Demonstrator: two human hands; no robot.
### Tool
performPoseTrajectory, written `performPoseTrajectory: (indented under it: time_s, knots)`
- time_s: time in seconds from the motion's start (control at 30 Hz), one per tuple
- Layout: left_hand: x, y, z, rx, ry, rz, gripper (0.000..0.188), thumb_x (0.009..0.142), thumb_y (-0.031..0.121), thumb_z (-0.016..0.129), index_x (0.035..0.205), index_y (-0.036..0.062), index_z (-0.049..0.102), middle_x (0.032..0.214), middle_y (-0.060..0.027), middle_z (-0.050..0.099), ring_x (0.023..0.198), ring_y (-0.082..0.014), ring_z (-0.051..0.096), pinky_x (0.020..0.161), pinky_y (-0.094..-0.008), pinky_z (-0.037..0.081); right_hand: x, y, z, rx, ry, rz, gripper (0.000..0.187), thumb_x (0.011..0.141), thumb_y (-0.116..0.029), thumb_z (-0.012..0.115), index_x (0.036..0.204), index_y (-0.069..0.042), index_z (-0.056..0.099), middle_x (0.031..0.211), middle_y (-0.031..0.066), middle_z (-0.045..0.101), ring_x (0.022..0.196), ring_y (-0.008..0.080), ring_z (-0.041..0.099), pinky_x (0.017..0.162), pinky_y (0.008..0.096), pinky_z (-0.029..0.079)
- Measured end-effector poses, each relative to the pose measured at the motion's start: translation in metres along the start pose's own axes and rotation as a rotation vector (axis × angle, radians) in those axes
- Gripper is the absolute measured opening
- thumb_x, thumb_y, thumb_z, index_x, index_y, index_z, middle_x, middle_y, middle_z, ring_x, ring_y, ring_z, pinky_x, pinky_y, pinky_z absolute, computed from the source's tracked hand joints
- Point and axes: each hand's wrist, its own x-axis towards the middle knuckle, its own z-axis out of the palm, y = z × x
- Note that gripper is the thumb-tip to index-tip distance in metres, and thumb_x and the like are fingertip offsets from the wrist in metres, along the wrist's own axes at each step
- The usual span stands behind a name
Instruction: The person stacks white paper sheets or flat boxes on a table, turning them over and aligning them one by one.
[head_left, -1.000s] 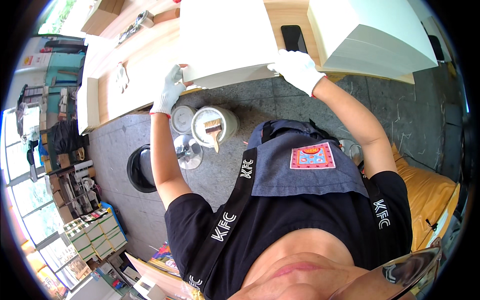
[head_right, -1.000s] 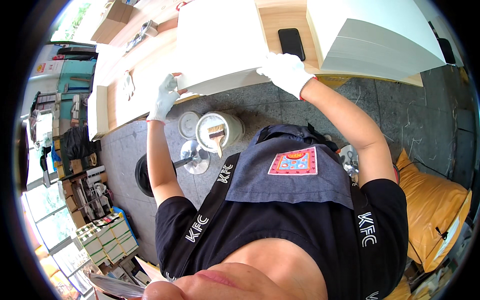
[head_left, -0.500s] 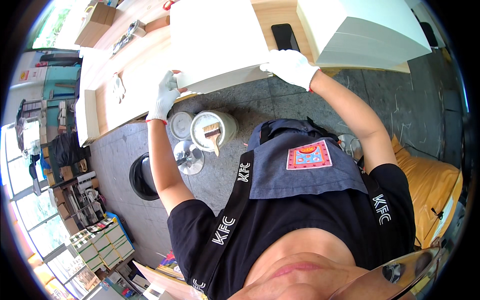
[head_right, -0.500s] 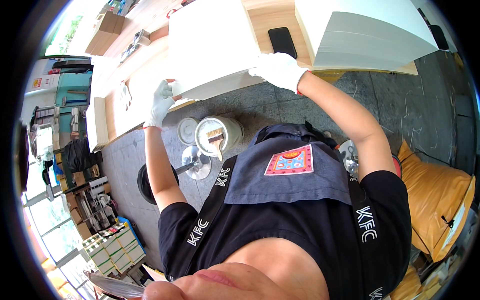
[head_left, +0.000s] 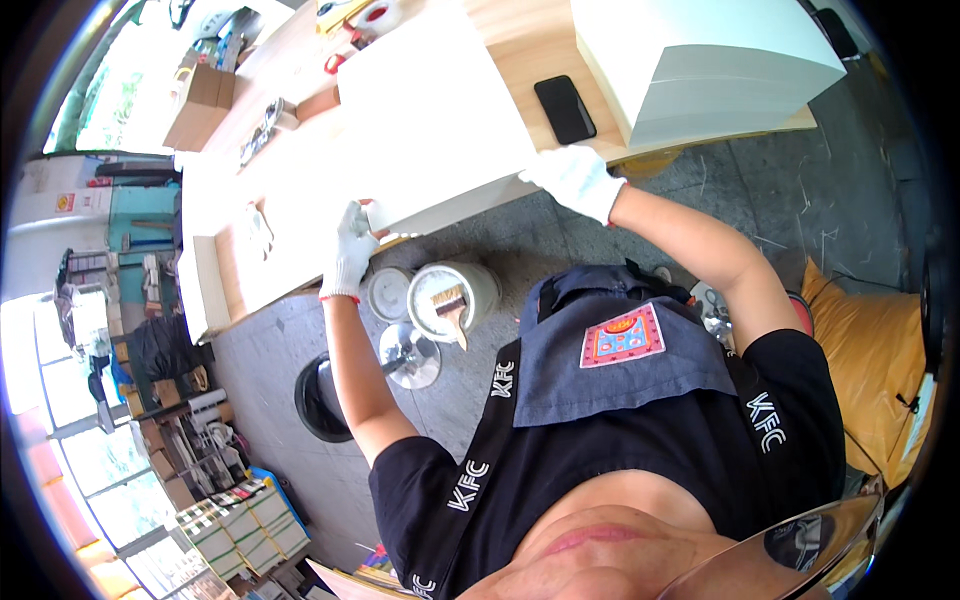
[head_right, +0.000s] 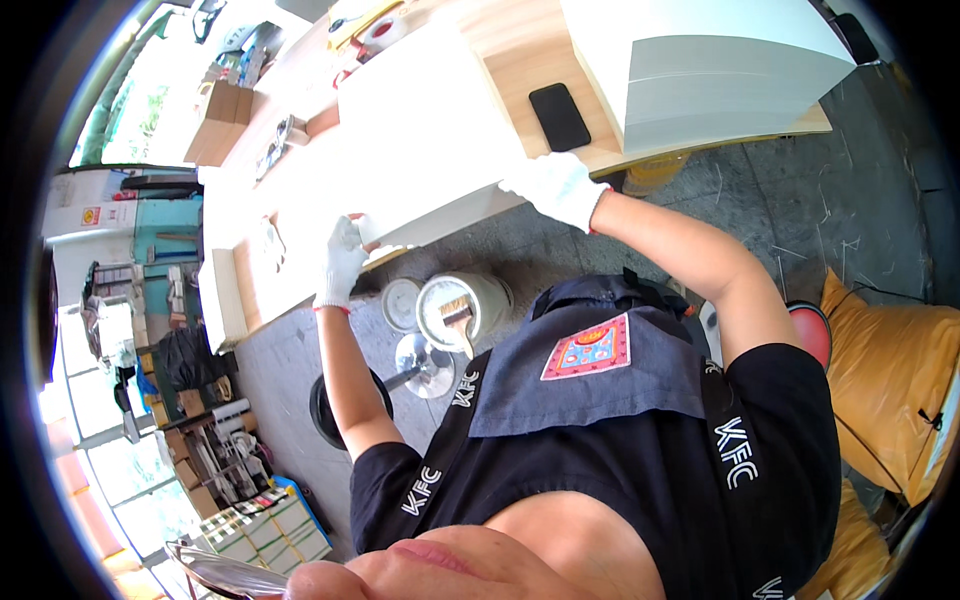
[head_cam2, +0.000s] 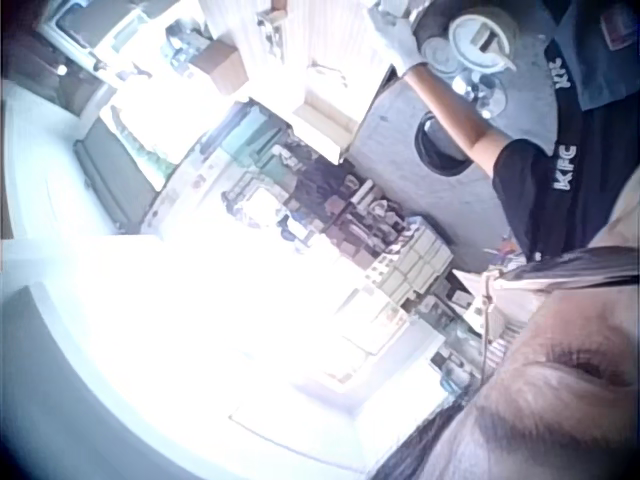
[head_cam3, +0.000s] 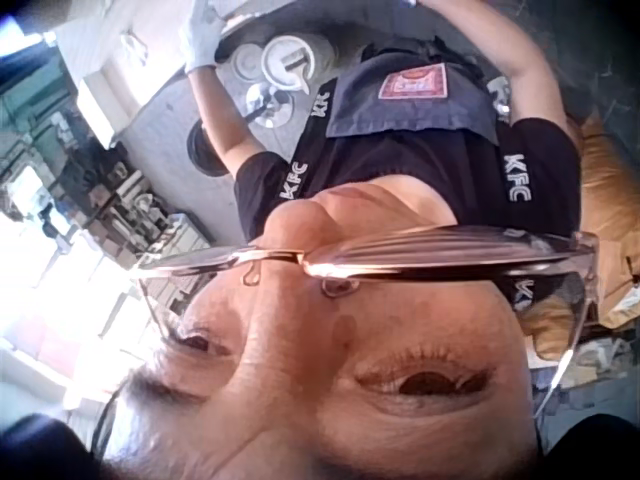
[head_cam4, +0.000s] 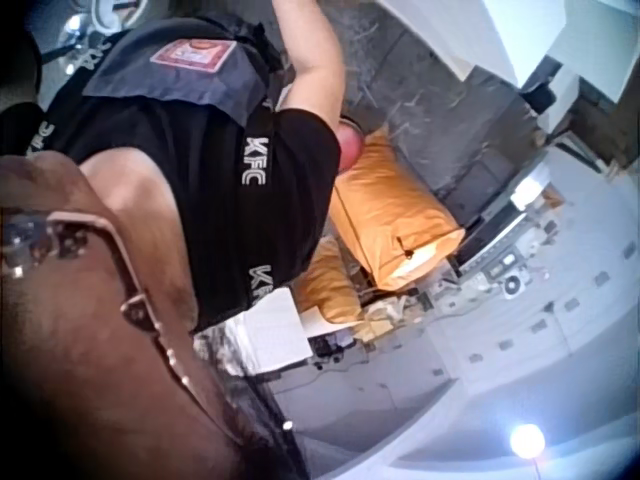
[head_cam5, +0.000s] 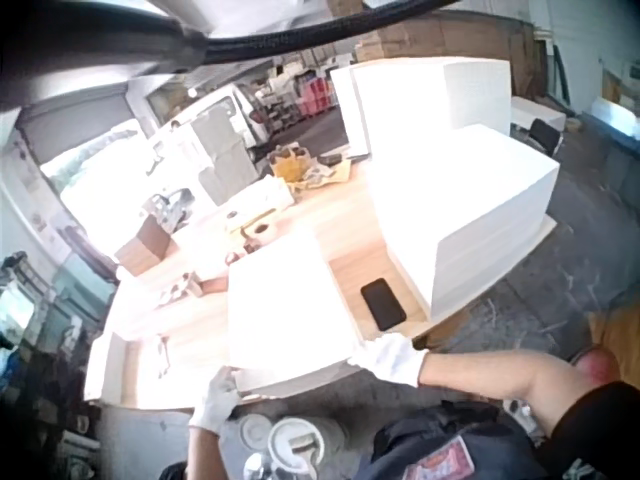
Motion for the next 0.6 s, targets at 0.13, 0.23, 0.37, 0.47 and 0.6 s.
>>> performPoseTrajectory:
  time_s: [0.13,0.23,0.37,0.47,0.6]
  knots:
    - [0.003,-0.006,-0.003,0.082,0.005,0.001,0.053,0.075,-0.010,0.075,0.120,0.0058,0.053,0.104,-0.0083,0.069,0.099,-0.0169,0.065,0.085,-0.0305,0.051,-0.001,-0.001,0.007,0.006,-0.004,0.044,0.024,0.095,-0.029,0.052,0.112,-0.021,0.067,0.080,0.0099,0.071,0.061,0.0285,0.068,0.055,0.0419,0.052]
    - [0.004,-0.011,-0.010,0.236,0.019,0.101,0.052,0.075,-0.001,0.079,0.119,0.0088,0.053,0.101,-0.0125,0.070,0.095,-0.0225,0.067,0.082,-0.0346,0.051,0.007,-0.011,-0.007,-0.016,-0.079,0.125,0.045,0.096,-0.036,0.053,0.139,-0.024,0.052,0.076,0.0120,0.069,0.061,0.0310,0.068,0.052,0.0437,0.051]
    - [0.003,0.080,-0.025,0.833,-0.068,0.049,0.065,0.072,0.021,0.083,0.130,0.0134,0.054,0.101,-0.0191,0.070,0.096,-0.0359,0.068,0.080,-0.0444,0.052,-0.002,-0.003,-0.050,0.069,-0.070,0.067,0.067,0.093,-0.045,0.058,0.153,-0.025,0.035,0.075,0.0147,0.068,0.059,0.0300,0.066,0.052,0.0420,0.052]
    - [0.010,0.144,-0.016,0.841,0.066,0.115,0.065,0.075,0.020,0.080,0.134,0.0123,0.053,0.103,-0.0176,0.069,0.096,-0.0331,0.067,0.082,-0.0441,0.052,-0.015,0.012,-0.121,0.131,0.121,-0.062,0.062,0.095,-0.040,0.060,0.151,-0.021,0.039,0.086,0.0154,0.069,0.068,0.0278,0.068,0.064,0.0402,0.055]
    - [0.023,0.231,0.045,0.636,0.136,0.528,0.054,0.078,0.018,0.079,0.129,0.0131,0.061,0.105,-0.0129,0.069,0.096,-0.0318,0.066,0.083,-0.0433,0.052,-0.045,0.083,-0.225,-0.195,0.542,0.012,0.052,0.094,-0.036,0.062,0.141,-0.016,0.050,0.111,0.0103,0.065,0.093,0.0298,0.064,0.084,0.0414,0.051]
